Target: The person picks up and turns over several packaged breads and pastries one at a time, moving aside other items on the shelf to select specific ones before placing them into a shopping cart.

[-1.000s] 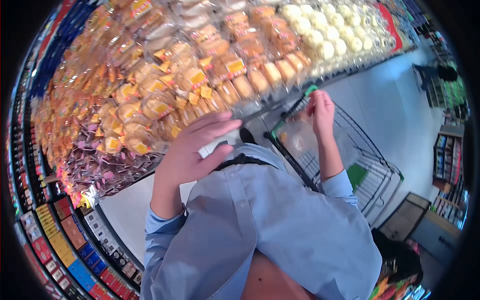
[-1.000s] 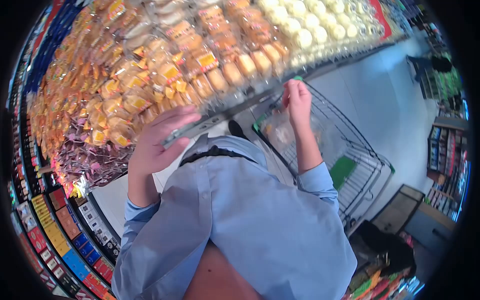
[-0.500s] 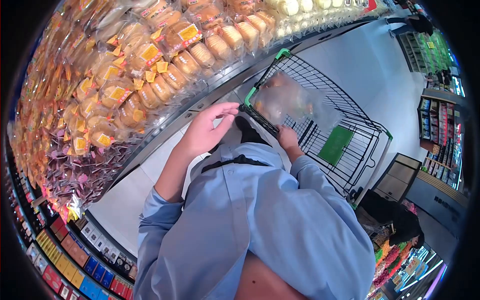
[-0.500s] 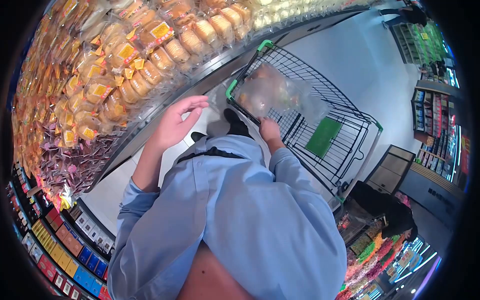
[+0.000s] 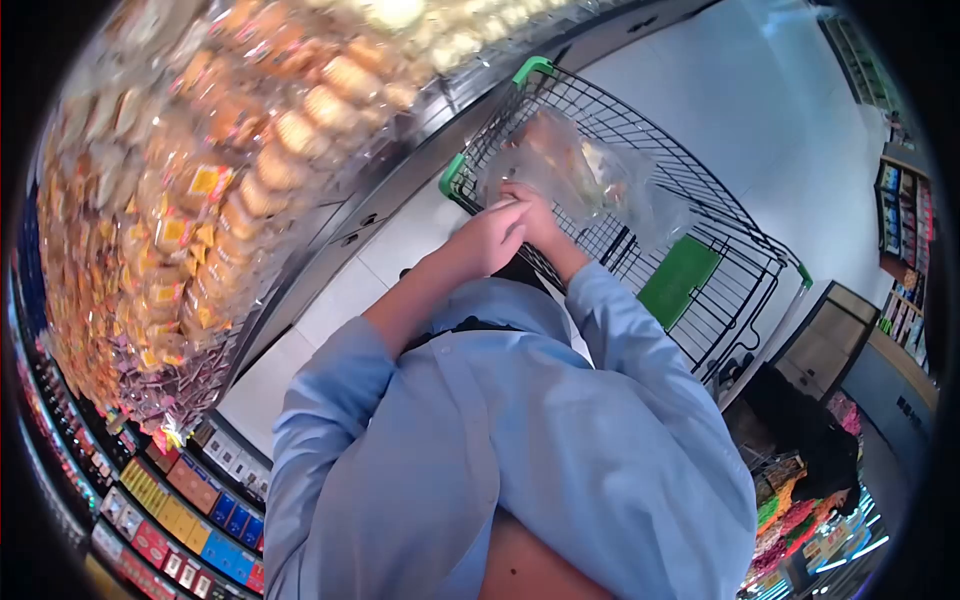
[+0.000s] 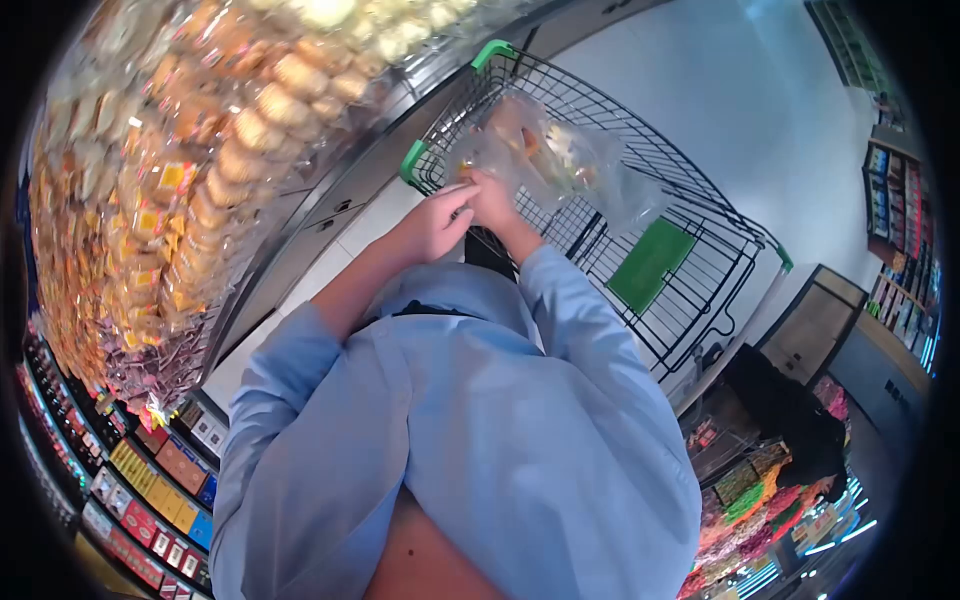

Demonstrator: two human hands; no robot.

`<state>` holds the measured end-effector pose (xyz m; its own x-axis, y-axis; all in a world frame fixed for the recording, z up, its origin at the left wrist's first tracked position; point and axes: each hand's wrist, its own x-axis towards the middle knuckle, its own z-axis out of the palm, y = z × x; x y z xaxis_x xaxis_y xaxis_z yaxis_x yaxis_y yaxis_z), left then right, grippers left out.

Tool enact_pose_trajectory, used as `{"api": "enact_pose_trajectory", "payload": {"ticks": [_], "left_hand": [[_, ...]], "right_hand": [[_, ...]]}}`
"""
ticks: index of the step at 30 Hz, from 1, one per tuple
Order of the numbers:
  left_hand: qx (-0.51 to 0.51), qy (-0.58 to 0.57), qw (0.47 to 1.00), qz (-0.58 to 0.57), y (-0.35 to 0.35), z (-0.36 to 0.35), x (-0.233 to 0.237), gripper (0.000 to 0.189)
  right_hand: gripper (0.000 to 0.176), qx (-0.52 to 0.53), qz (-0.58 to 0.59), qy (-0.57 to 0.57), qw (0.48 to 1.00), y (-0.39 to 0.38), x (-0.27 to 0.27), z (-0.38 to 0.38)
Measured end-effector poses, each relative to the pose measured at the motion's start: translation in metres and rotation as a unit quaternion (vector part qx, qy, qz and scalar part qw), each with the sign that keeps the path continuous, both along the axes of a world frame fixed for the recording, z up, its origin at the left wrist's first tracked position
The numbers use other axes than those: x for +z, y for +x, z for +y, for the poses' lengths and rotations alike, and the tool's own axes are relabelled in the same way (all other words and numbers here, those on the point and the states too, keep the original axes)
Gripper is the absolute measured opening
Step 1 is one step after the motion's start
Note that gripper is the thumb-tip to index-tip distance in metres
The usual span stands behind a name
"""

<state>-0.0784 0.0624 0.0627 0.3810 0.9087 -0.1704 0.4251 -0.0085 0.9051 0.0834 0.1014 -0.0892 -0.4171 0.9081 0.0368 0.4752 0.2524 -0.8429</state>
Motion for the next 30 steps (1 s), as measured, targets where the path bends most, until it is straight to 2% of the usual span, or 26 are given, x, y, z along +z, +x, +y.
{"api": "enact_pose_trajectory", "payload": {"ticks": [2, 3, 4, 5, 6, 7, 8, 10, 13, 15, 16, 19, 20, 23, 26, 29, 30], "left_hand": [[-0.012, -0.033, 0.996, 0.078, 0.021, 0.024, -0.062, 0.048], [-0.024, -0.053, 0.991, 0.118, 0.032, 0.04, -0.074, 0.052], [-0.064, -0.099, 0.972, 0.204, 0.032, 0.047, -0.08, 0.055], [-0.103, -0.144, 0.942, 0.286, 0.03, 0.051, -0.086, 0.059], [-0.141, -0.187, 0.901, 0.364, 0.032, 0.053, -0.087, 0.062], [-0.126, -0.155, 0.905, 0.374, 0.034, 0.052, -0.092, 0.063], [-0.111, -0.123, 0.908, 0.384, 0.037, 0.049, -0.096, 0.064], [-0.088, -0.092, 0.911, 0.393, 0.043, 0.051, -0.095, 0.067], [-0.062, -0.077, 0.914, 0.394, 0.046, 0.052, -0.1, 0.072], [-0.05, -0.036, 0.916, 0.395, 0.044, 0.048, -0.113, 0.075], [-0.053, -0.057, 0.917, 0.39, 0.043, 0.048, -0.113, 0.075], [-0.089, -0.085, 0.925, 0.359, 0.039, 0.051, -0.101, 0.074], [-0.088, -0.087, 0.929, 0.348, 0.04, 0.053, -0.098, 0.073], [-0.084, -0.086, 0.934, 0.338, 0.037, 0.049, -0.098, 0.073], [-0.06, -0.042, 0.94, 0.334, 0.033, 0.041, -0.111, 0.074], [-0.002, -0.118, 0.943, 0.31, 0.038, 0.053, -0.092, 0.075], [0.02, -0.111, 0.954, 0.279, 0.036, 0.055, -0.09, 0.073]], "right_hand": [[0.023, 0.111, -0.184, -0.088, 0.973, 0.003, -0.038, 0.023], [0.023, 0.165, -0.268, -0.139, 0.939, 0.007, -0.051, 0.029], [0.025, 0.067, -0.317, -0.129, 0.937, 0.009, -0.057, 0.026], [0.026, 0.04, -0.317, -0.16, 0.934, 0.013, -0.063, 0.024], [0.027, 0.014, -0.317, -0.191, 0.929, 0.017, -0.047, 0.027], [0.028, -0.011, -0.317, -0.22, 0.922, 0.019, -0.042, 0.028], [0.029, 0.018, -0.322, -0.179, 0.93, 0.015, -0.049, 0.028], [0.03, 0.078, -0.326, -0.09, 0.938, 0.004, -0.064, 0.032], [0.03, -0.012, -0.39, 0.074, 0.918, -0.005, -0.056, 0.036], [0.03, 0.002, -0.37, -0.021, 0.929, 0.003, -0.072, 0.058], [0.031, 0.009, -0.359, -0.07, 0.931, 0.009, -0.083, 0.066], [0.033, 0.024, -0.334, -0.091, 0.938, 0.026, -0.094, 0.067], [0.033, 0.007, -0.297, -0.082, 0.951, 0.034, -0.092, 0.067], [0.033, 0.035, -0.28, -0.128, 0.951, 0.035, -0.076, 0.078], [0.028, 0.071, -0.278, -0.058, 0.956, 0.03, -0.05, 0.082], [0.022, 0.119, -0.298, 0.041, 0.946, 0.035, -0.043, 0.077], [0.02, 0.088, -0.253, 0.015, 0.963, 0.036, -0.024, 0.074]]}}
